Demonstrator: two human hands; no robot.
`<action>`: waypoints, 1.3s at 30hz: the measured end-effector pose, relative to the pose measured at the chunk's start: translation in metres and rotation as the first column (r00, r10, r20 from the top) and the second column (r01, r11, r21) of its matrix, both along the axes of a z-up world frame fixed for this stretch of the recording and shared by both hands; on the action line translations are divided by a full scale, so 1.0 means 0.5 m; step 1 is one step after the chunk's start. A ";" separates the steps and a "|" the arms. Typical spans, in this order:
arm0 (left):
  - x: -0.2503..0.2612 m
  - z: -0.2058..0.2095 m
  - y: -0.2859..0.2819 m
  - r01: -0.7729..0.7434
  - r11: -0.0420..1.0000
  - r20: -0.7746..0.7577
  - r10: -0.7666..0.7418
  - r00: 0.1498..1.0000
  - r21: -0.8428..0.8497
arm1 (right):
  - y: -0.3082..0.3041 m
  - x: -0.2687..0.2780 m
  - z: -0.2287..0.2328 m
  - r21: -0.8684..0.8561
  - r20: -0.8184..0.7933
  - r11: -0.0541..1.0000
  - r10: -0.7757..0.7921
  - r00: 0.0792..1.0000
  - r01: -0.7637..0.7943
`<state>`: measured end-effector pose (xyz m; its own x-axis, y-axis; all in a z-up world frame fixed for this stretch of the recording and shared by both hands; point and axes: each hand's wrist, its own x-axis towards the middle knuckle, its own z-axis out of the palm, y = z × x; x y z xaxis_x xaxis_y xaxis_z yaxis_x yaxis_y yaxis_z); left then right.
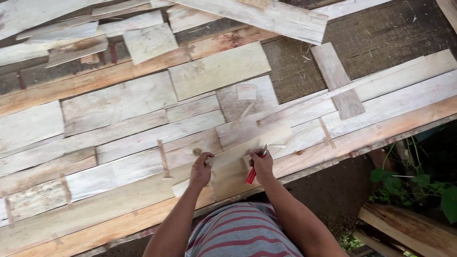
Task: The person is using a utility knife to cut and trim thin pieces of wood veneer on a wooden work surface.
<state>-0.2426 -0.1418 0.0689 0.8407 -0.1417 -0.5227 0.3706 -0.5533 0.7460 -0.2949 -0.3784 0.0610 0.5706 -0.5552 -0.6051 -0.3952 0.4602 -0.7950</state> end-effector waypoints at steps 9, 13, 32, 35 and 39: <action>-0.021 -0.021 -0.195 -0.184 0.962 0.047 0.178 0.983 0.204 | -0.312 -0.002 -0.018 -0.108 -0.082 0.993 -0.063 0.995 0.054; -0.030 0.069 -0.268 -0.297 0.932 0.004 0.303 0.953 0.209 | -0.399 0.006 0.007 -0.142 -0.124 0.990 -0.013 0.992 -0.005; -0.003 0.039 -0.300 -0.824 0.539 0.002 0.837 0.547 -0.173 | -0.490 0.121 -0.011 -0.098 -0.067 0.994 0.044 0.997 -0.051; 0.014 0.010 -0.281 -0.793 0.605 -0.004 0.795 0.607 -0.072 | -0.497 0.134 -0.030 -0.124 -0.071 0.991 0.035 0.997 -0.044; 0.040 0.003 -0.265 -0.736 0.675 -0.006 0.737 0.676 0.050 | -0.511 0.144 -0.049 -0.172 -0.155 0.982 0.053 0.986 -0.080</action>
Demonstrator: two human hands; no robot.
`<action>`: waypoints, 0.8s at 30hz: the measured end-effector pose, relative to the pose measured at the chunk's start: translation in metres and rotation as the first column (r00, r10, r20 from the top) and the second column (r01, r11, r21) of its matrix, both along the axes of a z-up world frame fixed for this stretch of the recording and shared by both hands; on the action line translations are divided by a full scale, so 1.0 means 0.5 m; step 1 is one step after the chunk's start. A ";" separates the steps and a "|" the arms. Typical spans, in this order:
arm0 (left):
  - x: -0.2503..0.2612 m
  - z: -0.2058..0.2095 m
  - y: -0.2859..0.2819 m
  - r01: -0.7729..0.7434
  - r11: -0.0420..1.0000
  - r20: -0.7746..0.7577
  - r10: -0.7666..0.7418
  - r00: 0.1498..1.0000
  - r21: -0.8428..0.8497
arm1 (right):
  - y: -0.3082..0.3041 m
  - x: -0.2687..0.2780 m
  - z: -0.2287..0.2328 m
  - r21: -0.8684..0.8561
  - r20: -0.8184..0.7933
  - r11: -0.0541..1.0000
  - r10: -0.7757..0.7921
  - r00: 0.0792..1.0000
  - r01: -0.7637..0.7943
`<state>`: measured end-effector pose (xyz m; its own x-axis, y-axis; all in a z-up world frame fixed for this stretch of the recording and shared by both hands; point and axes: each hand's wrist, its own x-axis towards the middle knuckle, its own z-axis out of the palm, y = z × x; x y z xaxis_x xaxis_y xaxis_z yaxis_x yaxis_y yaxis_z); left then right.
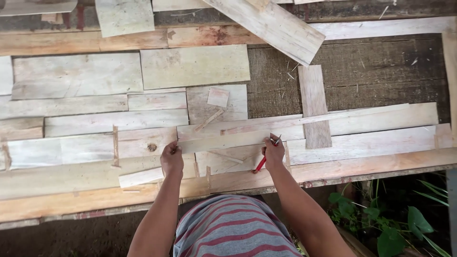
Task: The person is using a utility knife to cut and trim thin pieces of wood veneer on a wooden work surface.
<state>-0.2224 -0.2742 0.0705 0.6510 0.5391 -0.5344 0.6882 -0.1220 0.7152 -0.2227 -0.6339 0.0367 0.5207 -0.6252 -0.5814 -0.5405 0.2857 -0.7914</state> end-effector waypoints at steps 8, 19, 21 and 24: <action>0.003 -0.050 0.035 0.071 0.997 -0.053 -0.071 0.996 0.002 | 0.026 -0.020 -0.010 -0.053 -0.092 0.999 -0.014 0.996 0.009; 0.047 -0.030 0.036 0.075 0.997 0.020 -0.075 0.997 -0.027 | 0.023 0.012 0.002 -0.086 -0.042 0.996 0.020 0.999 -0.023; 0.058 -0.025 0.025 0.058 0.997 0.058 -0.055 0.997 -0.043 | 0.006 0.031 -0.007 -0.072 -0.006 0.996 0.055 0.998 -0.055; 0.067 -0.067 0.011 -0.007 1.000 0.066 0.008 0.998 -0.011 | -0.006 0.059 0.004 -0.061 -0.001 0.992 0.110 0.994 -0.110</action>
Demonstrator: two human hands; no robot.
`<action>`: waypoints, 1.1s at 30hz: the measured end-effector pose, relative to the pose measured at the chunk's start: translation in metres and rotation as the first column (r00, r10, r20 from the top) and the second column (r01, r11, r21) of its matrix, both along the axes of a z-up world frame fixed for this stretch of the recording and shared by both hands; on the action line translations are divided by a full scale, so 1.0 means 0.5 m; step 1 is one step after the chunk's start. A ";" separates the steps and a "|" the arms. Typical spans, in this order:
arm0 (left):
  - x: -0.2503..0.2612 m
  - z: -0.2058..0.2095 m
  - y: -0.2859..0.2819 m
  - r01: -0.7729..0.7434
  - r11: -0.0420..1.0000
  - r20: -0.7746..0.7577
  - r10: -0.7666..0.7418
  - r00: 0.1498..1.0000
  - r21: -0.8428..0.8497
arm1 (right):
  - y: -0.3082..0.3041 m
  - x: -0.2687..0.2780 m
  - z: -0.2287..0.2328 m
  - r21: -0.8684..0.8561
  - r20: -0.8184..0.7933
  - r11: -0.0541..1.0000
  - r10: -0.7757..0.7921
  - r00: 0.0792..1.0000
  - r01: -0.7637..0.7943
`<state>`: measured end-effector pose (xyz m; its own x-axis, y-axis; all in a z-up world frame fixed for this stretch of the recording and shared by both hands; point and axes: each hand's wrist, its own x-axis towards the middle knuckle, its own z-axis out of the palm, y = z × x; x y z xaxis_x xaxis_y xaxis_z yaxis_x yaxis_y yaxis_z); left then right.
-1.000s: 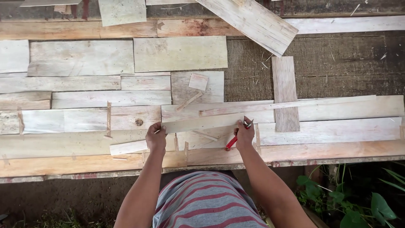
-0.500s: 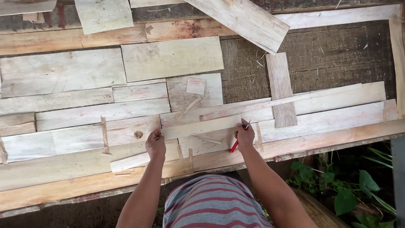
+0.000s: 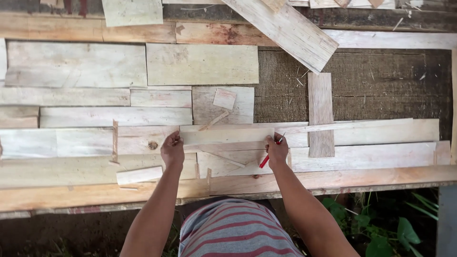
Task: The person is using a utility knife to cut and trim thin pieces of wood veneer on a wooden work surface.
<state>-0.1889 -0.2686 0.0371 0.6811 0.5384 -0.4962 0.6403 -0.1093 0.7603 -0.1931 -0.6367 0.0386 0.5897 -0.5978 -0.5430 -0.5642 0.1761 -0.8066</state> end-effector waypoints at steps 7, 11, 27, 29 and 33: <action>-0.033 0.031 -0.073 -0.095 0.994 -0.026 0.096 0.995 0.055 | -0.074 0.050 0.022 0.035 -0.035 0.993 0.110 0.993 -0.109; -0.062 0.003 -0.110 -0.127 0.973 -0.078 0.144 0.987 0.191 | -0.120 0.059 0.008 0.038 -0.003 0.968 0.247 0.969 -0.246; -0.104 -0.078 -0.165 -0.012 0.845 -0.362 0.242 0.900 0.534 | -0.189 0.069 0.035 -0.245 -0.365 0.665 0.610 0.703 -0.705; -0.081 -0.029 -0.188 0.030 0.813 -0.315 0.190 0.930 0.581 | -0.174 0.081 0.085 -0.317 -0.391 0.603 0.620 0.680 -0.732; 0.012 0.165 -0.274 0.313 0.667 -0.180 -0.263 0.948 0.676 | -0.134 0.113 0.061 -0.444 -0.324 0.491 0.692 0.645 -0.749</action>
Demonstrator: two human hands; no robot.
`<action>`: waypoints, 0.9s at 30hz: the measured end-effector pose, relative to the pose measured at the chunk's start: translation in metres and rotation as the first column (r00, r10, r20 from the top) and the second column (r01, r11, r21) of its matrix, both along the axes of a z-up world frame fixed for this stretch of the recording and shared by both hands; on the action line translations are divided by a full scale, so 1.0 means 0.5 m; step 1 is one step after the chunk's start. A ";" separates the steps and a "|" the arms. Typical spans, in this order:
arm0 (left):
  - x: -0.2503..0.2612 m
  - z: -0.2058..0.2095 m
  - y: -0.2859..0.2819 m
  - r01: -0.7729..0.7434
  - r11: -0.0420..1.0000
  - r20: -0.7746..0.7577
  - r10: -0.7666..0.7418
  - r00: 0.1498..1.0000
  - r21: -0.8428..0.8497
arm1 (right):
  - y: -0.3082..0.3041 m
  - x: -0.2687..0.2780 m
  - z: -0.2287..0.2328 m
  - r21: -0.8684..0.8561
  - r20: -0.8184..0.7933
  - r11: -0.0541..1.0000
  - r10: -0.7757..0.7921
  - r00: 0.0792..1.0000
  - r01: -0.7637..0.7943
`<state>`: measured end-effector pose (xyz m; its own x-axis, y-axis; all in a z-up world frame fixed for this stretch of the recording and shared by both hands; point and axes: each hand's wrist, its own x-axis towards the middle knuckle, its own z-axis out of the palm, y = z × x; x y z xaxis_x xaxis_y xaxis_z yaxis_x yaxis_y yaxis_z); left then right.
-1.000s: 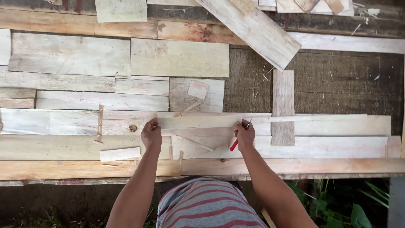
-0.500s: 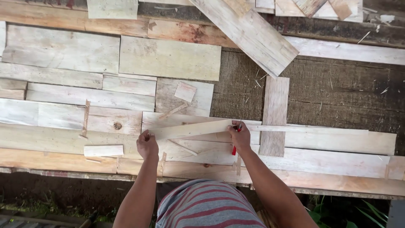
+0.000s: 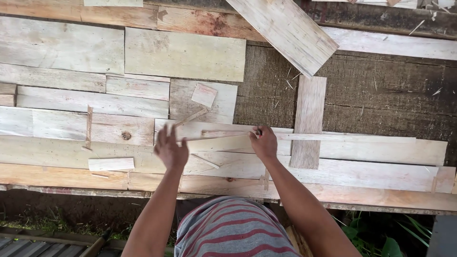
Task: The person is using a utility knife to cut and trim thin pieces of wood veneer on a wooden work surface.
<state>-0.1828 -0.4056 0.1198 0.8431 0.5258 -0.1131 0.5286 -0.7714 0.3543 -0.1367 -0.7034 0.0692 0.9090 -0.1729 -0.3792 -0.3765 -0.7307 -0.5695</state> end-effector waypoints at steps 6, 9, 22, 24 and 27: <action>0.086 0.036 -0.052 0.413 0.899 -0.502 -0.426 0.752 -0.145 | 0.101 0.097 0.075 0.097 -0.176 0.990 0.119 0.977 -0.103; 0.094 0.011 -0.052 0.473 0.870 -0.515 -0.472 0.715 -0.140 | 0.117 0.130 0.039 0.088 -0.210 0.991 0.116 0.971 -0.100; 0.105 -0.032 -0.048 0.479 0.863 -0.540 -0.484 0.689 -0.162 | 0.121 0.146 -0.046 0.140 -0.240 0.990 0.044 0.970 -0.010; 0.108 -0.033 -0.049 0.477 0.864 -0.546 -0.481 0.687 -0.160 | 0.123 0.149 -0.034 0.195 -0.221 0.981 0.029 0.975 0.015; 0.106 -0.027 -0.054 0.472 0.865 -0.548 -0.481 0.684 -0.170 | 0.121 0.153 -0.044 0.173 -0.212 0.985 0.015 0.977 0.022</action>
